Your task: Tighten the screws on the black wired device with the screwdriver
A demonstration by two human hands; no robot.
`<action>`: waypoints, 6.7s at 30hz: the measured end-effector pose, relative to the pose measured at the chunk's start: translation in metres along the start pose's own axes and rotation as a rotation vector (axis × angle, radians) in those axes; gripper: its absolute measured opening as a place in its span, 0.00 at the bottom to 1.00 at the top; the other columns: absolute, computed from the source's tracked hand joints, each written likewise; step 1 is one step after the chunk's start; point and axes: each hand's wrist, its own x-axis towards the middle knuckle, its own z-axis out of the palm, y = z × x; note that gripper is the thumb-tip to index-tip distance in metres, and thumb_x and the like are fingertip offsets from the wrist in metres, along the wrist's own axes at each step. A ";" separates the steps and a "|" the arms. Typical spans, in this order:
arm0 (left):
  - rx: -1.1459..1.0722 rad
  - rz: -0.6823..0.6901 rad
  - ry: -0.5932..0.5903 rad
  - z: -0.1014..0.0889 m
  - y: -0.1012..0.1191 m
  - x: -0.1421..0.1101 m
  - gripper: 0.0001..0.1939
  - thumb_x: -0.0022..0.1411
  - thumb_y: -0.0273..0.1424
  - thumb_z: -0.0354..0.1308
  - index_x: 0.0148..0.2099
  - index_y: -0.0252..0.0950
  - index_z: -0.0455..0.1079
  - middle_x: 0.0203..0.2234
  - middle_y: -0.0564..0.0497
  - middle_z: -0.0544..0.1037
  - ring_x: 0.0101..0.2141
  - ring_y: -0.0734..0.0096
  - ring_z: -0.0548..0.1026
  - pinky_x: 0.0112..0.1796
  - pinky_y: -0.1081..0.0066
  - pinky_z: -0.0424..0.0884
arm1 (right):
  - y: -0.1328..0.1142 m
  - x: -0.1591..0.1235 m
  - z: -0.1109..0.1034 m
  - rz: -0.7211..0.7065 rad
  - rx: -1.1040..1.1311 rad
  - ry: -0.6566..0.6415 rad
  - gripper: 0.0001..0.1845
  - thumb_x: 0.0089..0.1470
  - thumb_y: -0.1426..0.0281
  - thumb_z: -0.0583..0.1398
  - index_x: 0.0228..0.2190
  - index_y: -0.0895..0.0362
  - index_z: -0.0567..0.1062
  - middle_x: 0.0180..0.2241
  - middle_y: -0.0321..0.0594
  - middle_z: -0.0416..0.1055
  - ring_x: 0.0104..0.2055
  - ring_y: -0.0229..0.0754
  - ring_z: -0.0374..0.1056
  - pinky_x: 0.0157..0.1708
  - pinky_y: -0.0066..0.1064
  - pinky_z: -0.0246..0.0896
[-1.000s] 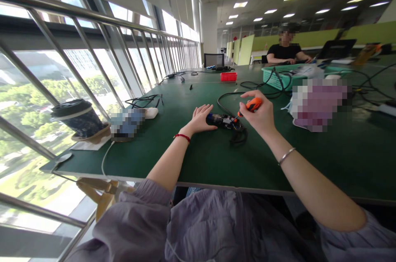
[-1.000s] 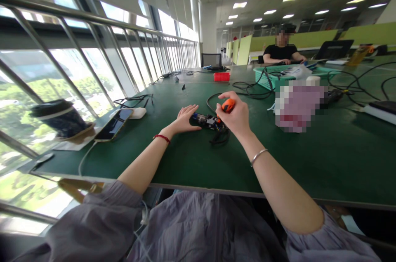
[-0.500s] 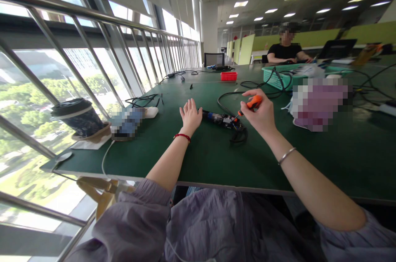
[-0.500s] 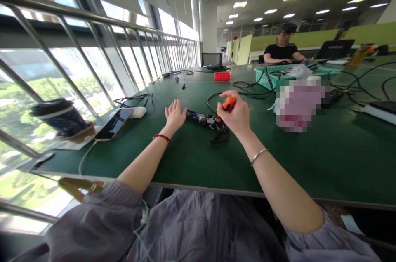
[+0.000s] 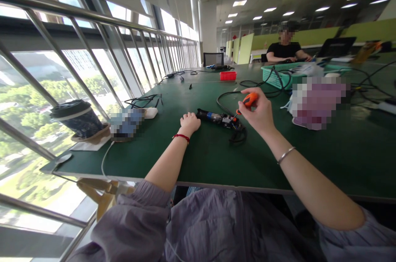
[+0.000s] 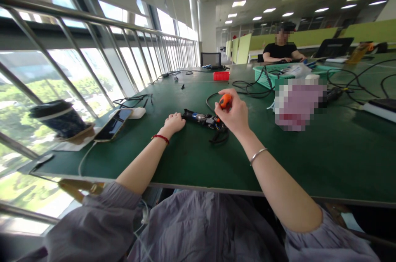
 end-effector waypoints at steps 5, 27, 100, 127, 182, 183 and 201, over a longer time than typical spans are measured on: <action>0.028 0.020 -0.015 -0.004 -0.001 -0.002 0.22 0.63 0.30 0.42 0.56 0.30 0.63 0.57 0.36 0.65 0.58 0.50 0.62 0.55 0.55 0.60 | 0.002 -0.001 0.003 -0.003 0.086 -0.033 0.19 0.44 0.69 0.60 0.41 0.54 0.68 0.25 0.31 0.67 0.22 0.37 0.64 0.26 0.29 0.61; 0.066 0.029 -0.049 -0.006 -0.001 -0.004 0.22 0.65 0.32 0.40 0.58 0.29 0.60 0.58 0.37 0.63 0.59 0.51 0.60 0.56 0.57 0.59 | 0.003 0.001 0.001 -0.030 -0.021 0.028 0.15 0.43 0.68 0.63 0.37 0.54 0.71 0.29 0.34 0.69 0.23 0.36 0.61 0.26 0.29 0.60; 0.087 0.015 -0.077 -0.002 0.000 0.000 0.24 0.66 0.32 0.39 0.60 0.27 0.58 0.60 0.36 0.61 0.59 0.52 0.58 0.56 0.57 0.58 | 0.001 -0.001 0.001 -0.036 0.041 -0.030 0.20 0.44 0.69 0.61 0.42 0.54 0.69 0.27 0.33 0.67 0.23 0.37 0.64 0.25 0.29 0.61; 0.088 0.015 -0.083 -0.003 0.000 0.000 0.24 0.65 0.32 0.39 0.60 0.28 0.57 0.60 0.37 0.61 0.59 0.52 0.59 0.56 0.58 0.58 | 0.004 0.000 0.002 -0.041 0.032 -0.017 0.19 0.46 0.66 0.62 0.42 0.54 0.69 0.26 0.33 0.68 0.23 0.38 0.65 0.24 0.30 0.62; 0.071 0.035 -0.002 -0.004 0.004 -0.004 0.27 0.65 0.33 0.42 0.63 0.25 0.53 0.61 0.34 0.59 0.60 0.49 0.59 0.57 0.55 0.56 | -0.003 0.000 -0.001 -0.033 0.009 -0.025 0.17 0.46 0.68 0.61 0.40 0.55 0.70 0.28 0.35 0.69 0.24 0.38 0.65 0.26 0.30 0.62; 0.069 0.059 0.015 -0.003 0.005 -0.005 0.30 0.65 0.34 0.44 0.65 0.25 0.50 0.62 0.34 0.57 0.60 0.49 0.57 0.57 0.56 0.55 | -0.002 0.000 0.000 -0.039 0.026 -0.031 0.17 0.46 0.68 0.61 0.41 0.55 0.69 0.29 0.36 0.69 0.25 0.39 0.66 0.26 0.30 0.63; -0.078 0.684 0.126 0.002 0.027 -0.012 0.32 0.60 0.37 0.55 0.64 0.36 0.55 0.60 0.44 0.63 0.60 0.58 0.58 0.61 0.57 0.48 | -0.001 0.004 -0.003 0.036 -0.024 -0.063 0.08 0.48 0.65 0.58 0.28 0.55 0.74 0.21 0.35 0.70 0.23 0.39 0.65 0.28 0.30 0.59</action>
